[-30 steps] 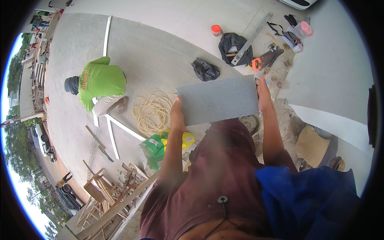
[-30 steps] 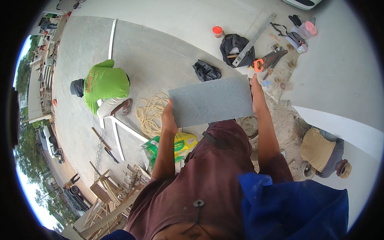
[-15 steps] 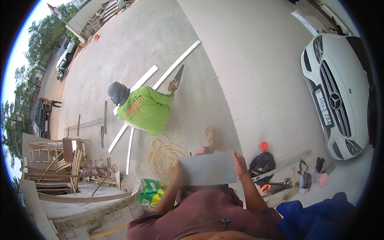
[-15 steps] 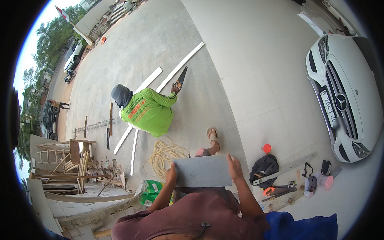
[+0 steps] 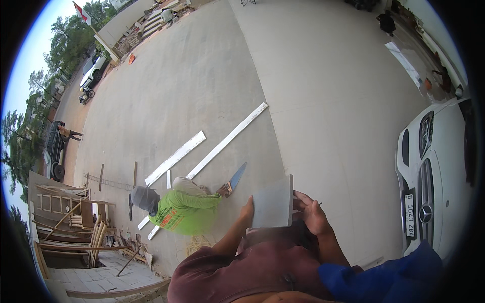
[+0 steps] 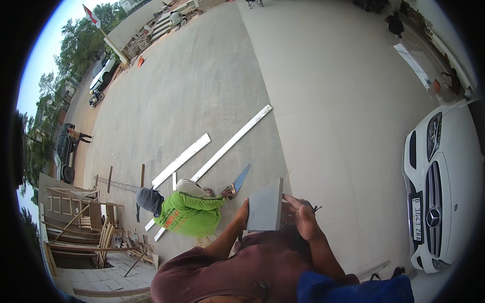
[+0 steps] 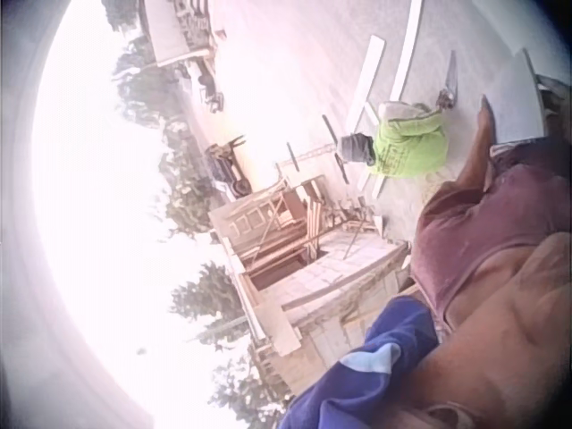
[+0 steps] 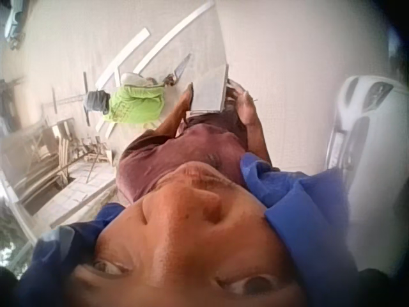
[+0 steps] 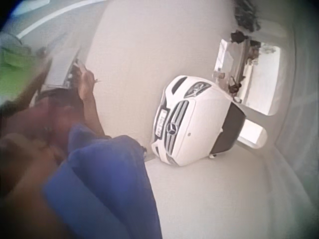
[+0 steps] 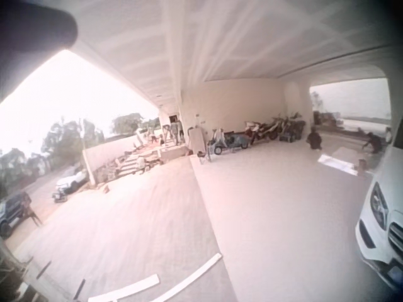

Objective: The person receives a rectangular tile from another worker, carries it to a cutting area, and uses an angle grinder to cut the tile into smaller pieces. The person handles the tile and the grinder, making several cuts while standing on a construction site.

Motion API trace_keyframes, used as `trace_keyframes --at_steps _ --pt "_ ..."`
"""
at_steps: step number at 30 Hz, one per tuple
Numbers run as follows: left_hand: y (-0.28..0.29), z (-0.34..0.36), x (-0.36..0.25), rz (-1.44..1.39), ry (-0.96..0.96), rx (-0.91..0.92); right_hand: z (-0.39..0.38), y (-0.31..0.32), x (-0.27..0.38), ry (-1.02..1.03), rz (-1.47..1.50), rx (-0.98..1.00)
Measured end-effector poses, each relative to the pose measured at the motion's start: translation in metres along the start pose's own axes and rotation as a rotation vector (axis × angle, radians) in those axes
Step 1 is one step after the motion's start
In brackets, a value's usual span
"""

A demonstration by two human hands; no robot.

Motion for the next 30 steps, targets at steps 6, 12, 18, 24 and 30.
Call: trace_keyframes --at_steps 6,12,18,24,30 --pt "-0.104 0.108 -0.169 -0.153 -0.014 0.171 0.189 0.138 0.056 -0.043 -0.015 0.027" --pt "-0.091 0.224 -0.278 -0.824 0.061 0.548 0.408 0.288 0.189 -0.126 -0.290 -0.171" --pt "-0.152 0.259 -0.411 -1.006 -0.001 0.753 0.639 0.318 0.353 0.030 -0.541 -0.079" --pt "-0.213 0.364 -0.596 -1.067 -0.265 1.063 0.874 0.439 0.430 -0.002 -0.673 -0.181" --pt "-0.321 0.544 -0.880 -1.008 -0.352 1.127 0.937 0.701 0.391 -0.465 -0.300 -0.755"
Point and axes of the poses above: each hand's wrist, its own z-axis towards the middle knuckle, its own y-axis out of the back of the hand, x = y × z, the point moved 7 cm from there along z, towards the middle knuckle, and after that the axes turned 2 degrees about x, right-handed, at the moved point
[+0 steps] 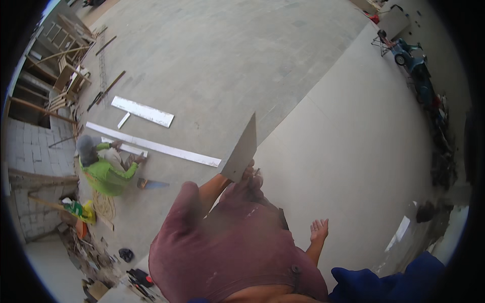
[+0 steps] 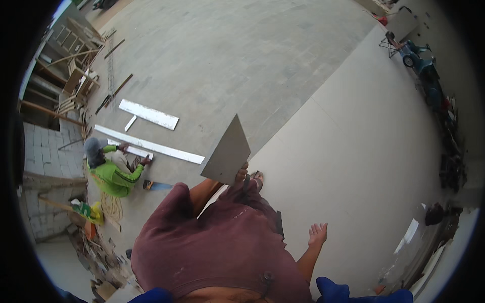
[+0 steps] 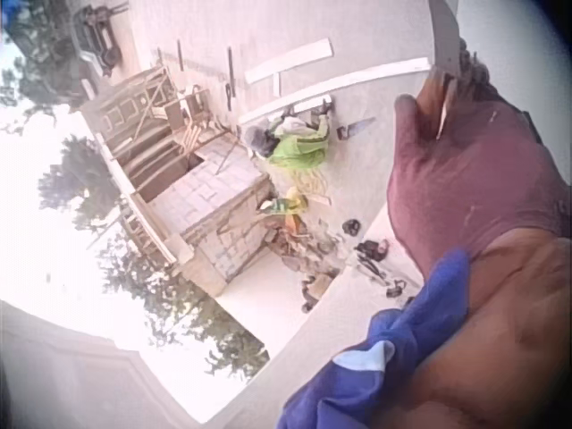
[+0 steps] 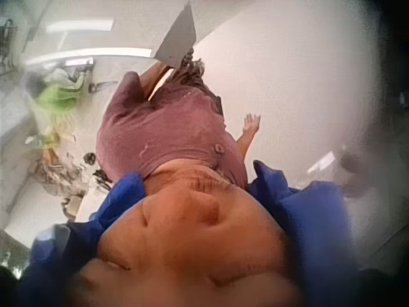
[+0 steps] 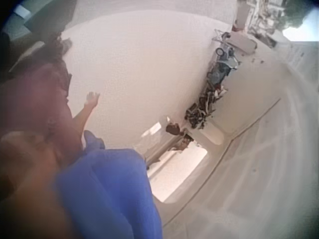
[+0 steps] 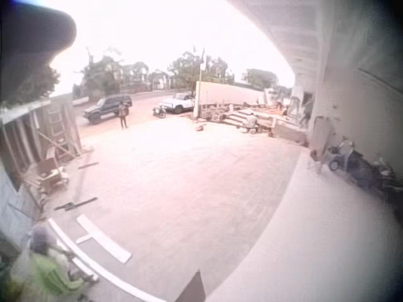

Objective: The person receives a rectangular tile from another worker, carries it to a cutting area, and uses an angle grinder to cut the tile into smaller pieces. The person handles the tile and the grinder, making several cuts while standing on a construction site.

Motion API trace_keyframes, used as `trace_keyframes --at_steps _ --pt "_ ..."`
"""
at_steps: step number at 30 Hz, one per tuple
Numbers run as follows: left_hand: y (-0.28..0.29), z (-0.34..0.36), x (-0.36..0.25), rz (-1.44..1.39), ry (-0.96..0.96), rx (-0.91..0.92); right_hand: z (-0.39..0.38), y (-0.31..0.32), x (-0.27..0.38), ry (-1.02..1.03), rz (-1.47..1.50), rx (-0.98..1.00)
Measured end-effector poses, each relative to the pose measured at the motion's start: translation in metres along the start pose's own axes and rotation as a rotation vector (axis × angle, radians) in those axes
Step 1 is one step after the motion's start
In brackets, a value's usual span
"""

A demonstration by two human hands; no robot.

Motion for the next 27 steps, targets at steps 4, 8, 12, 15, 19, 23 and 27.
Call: trace_keyframes --at_steps 4,8,12,15,19,23,27 --pt "-0.065 0.190 -0.049 0.236 -0.312 -0.283 0.093 0.028 0.082 -0.306 -0.649 -0.068" --pt "-0.136 0.303 -0.087 0.534 -0.393 -0.708 0.216 -0.054 0.303 -0.244 -1.210 -0.023" --pt "-0.125 0.352 -0.167 0.548 -0.562 -0.675 0.346 -0.192 0.448 -0.072 -1.460 0.064" --pt "-0.058 0.371 -0.228 0.331 -0.744 -0.323 0.434 -0.340 0.544 0.144 -1.401 0.177" --pt "-0.006 0.367 -0.285 -0.028 -0.855 -0.009 0.485 -0.575 0.667 0.463 -0.961 0.422" --pt "-0.007 0.384 -0.347 -0.019 -0.955 -0.123 0.449 -0.802 0.707 0.704 -1.018 0.708" --pt "0.032 0.427 -0.399 -0.178 -0.952 -0.164 0.488 -0.909 0.679 0.682 -1.197 1.011"
Point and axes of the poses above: each hand's wrist, its own z-axis towards the middle knuckle, its own y-axis out of the back of the hand, x = y × z, the point moved 7 cm from there along z, towards the middle knuckle, and after that the axes turned 2 degrees about x, right-handed, at the moved point
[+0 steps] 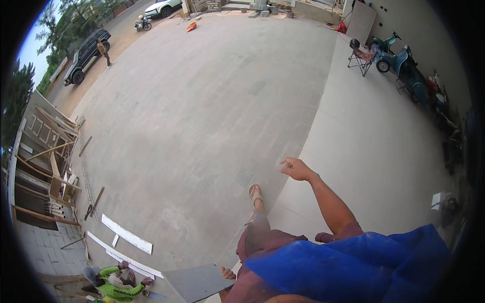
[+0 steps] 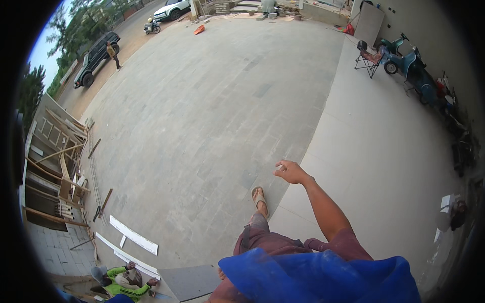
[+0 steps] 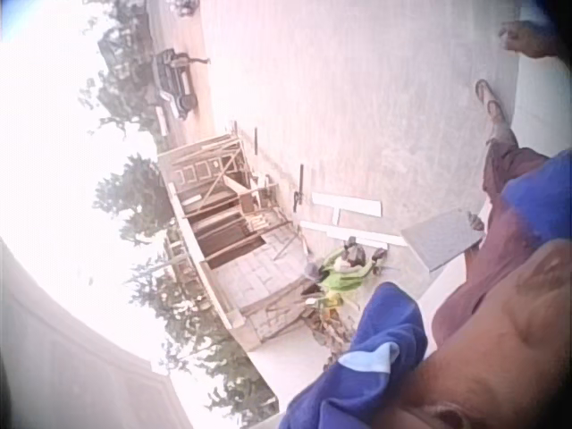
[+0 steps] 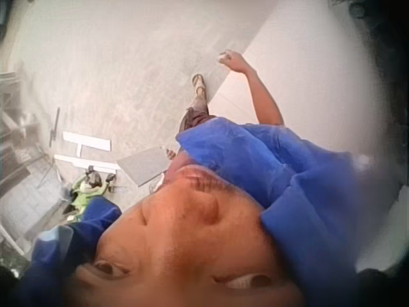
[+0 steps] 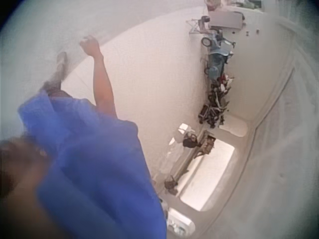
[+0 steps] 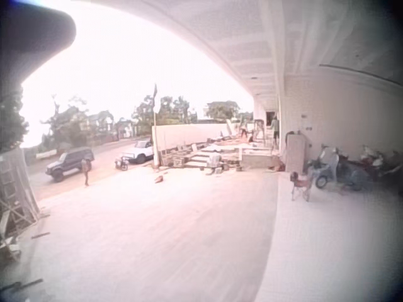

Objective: The person receives a rectangular tile from another worker, carries it to a cutting area, and uses an angle grinder to cut the tile into smaller pieces. The person handles the tile and the grinder, making several cuts while standing on a construction site.

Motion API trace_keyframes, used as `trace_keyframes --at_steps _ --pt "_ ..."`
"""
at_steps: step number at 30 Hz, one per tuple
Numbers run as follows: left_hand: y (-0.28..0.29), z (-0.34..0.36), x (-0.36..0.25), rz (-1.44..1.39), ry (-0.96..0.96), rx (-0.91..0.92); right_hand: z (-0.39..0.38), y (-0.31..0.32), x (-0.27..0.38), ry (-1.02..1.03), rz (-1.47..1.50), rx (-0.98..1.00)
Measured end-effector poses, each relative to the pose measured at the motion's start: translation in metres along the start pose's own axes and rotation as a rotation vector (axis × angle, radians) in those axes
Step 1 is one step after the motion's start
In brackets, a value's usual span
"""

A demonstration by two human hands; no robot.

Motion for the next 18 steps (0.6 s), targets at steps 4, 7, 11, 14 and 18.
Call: trace_keyframes --at_steps 4,7,11,14,18 --pt "-0.054 0.160 -0.008 -0.066 0.131 0.019 0.046 0.052 -0.113 -0.229 0.092 -0.061" --pt "-0.101 0.293 -0.034 -0.065 0.248 0.021 0.033 0.078 -0.205 -0.655 0.454 -0.212" --pt "-0.199 0.500 -0.062 0.056 0.385 0.099 0.048 0.132 -0.277 -0.900 0.495 -0.374" --pt "-0.273 0.666 -0.024 0.124 0.466 0.192 0.083 0.190 -0.324 -0.995 0.541 -0.404" --pt "-0.288 0.828 -0.018 0.148 0.522 0.227 0.206 0.276 -0.351 -0.942 0.659 -0.523"
Point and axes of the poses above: each hand's wrist, its own z-axis towards the middle knuckle, its own y-axis out of the back of the hand, x = y × z, the point moved 7 cm from there along z, towards the middle knuckle, and after that the axes turned 2 degrees about x, right-handed, at the moved point
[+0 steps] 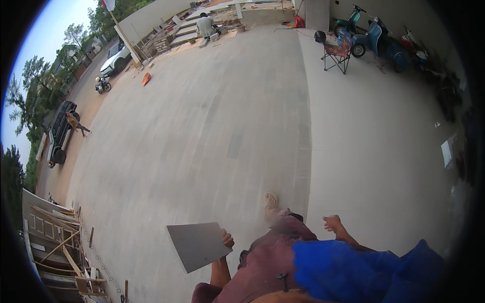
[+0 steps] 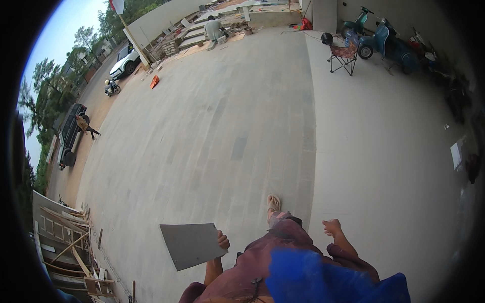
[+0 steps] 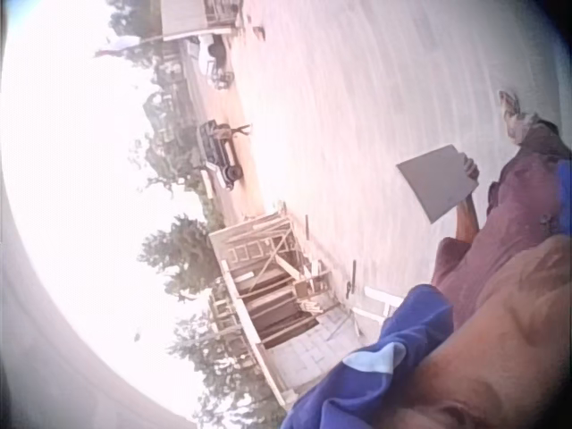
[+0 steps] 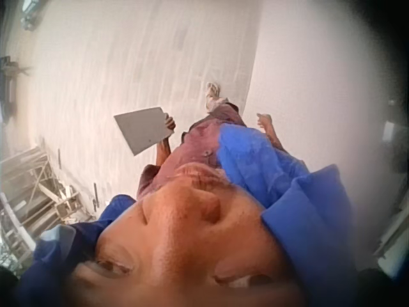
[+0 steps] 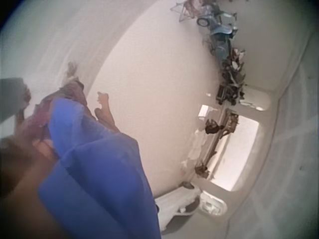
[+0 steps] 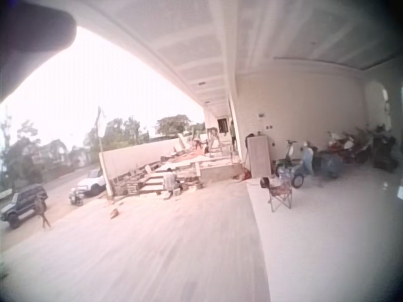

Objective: The person receives a rectangular tile from another worker, carries it to a cutting area, and uses an angle grinder to cut the tile into smaller pieces. The person handles the tile and the grinder, making several cuts while standing on a construction site.

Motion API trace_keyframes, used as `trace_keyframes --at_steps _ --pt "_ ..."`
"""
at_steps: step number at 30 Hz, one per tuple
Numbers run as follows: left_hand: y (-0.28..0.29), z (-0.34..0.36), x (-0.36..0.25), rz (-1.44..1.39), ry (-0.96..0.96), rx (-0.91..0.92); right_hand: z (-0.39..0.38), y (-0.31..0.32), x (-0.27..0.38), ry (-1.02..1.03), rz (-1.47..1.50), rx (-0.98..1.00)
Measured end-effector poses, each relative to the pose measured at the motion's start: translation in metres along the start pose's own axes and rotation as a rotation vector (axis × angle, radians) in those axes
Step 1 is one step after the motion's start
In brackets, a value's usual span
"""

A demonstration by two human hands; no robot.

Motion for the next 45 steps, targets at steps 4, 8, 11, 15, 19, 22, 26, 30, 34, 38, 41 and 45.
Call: trace_keyframes --at_steps 4,8,11,15,19,22,26,30,34,38,41,45 --pt "0.010 0.119 -0.027 -0.036 0.022 -0.072 0.094 0.004 0.136 -0.019 -0.015 -0.084" --pt "0.007 0.209 -0.069 -0.070 -0.006 -0.150 0.139 -0.039 0.323 0.243 -0.154 0.074" --pt "0.022 0.313 -0.109 -0.086 0.005 -0.136 0.207 -0.041 0.477 0.468 -0.142 0.079" --pt "0.044 0.461 -0.180 -0.085 -0.006 -0.134 0.291 -0.048 0.630 0.487 -0.009 0.018" --pt "0.065 0.669 -0.243 -0.133 0.172 -0.122 0.391 0.012 0.657 0.365 -0.113 -0.180" --pt "0.054 0.801 -0.338 -0.040 0.274 -0.204 0.427 -0.021 0.689 0.192 -0.127 -0.130" --pt "0.026 1.029 -0.324 -0.133 0.389 -0.155 0.449 0.027 0.679 -0.186 -0.063 -0.155" --pt "0.026 1.198 -0.384 -0.067 0.403 -0.138 0.528 -0.003 0.784 -0.292 -0.018 -0.061" --pt "0.017 1.370 -0.372 -0.079 0.430 -0.090 0.613 0.035 0.868 -0.458 0.038 -0.002" --pt "-0.023 1.486 -0.410 -0.053 0.392 -0.136 0.729 0.077 1.109 -0.244 0.106 -0.183" --pt "-0.018 1.607 -0.413 -0.100 0.420 -0.089 0.846 0.160 1.315 0.303 -0.042 -0.323" --pt "-0.004 1.759 -0.459 -0.092 0.394 -0.067 0.949 0.212 1.562 0.503 -0.063 -0.388"
Point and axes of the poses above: each hand's wrist, its own z-axis towards the middle knuckle, its own y-axis out of the back of the hand, x = y × z, the point moved 7 cm from there along z, towards the middle knuckle, and after that the axes turned 2 degrees about x, right-handed, at the moved point
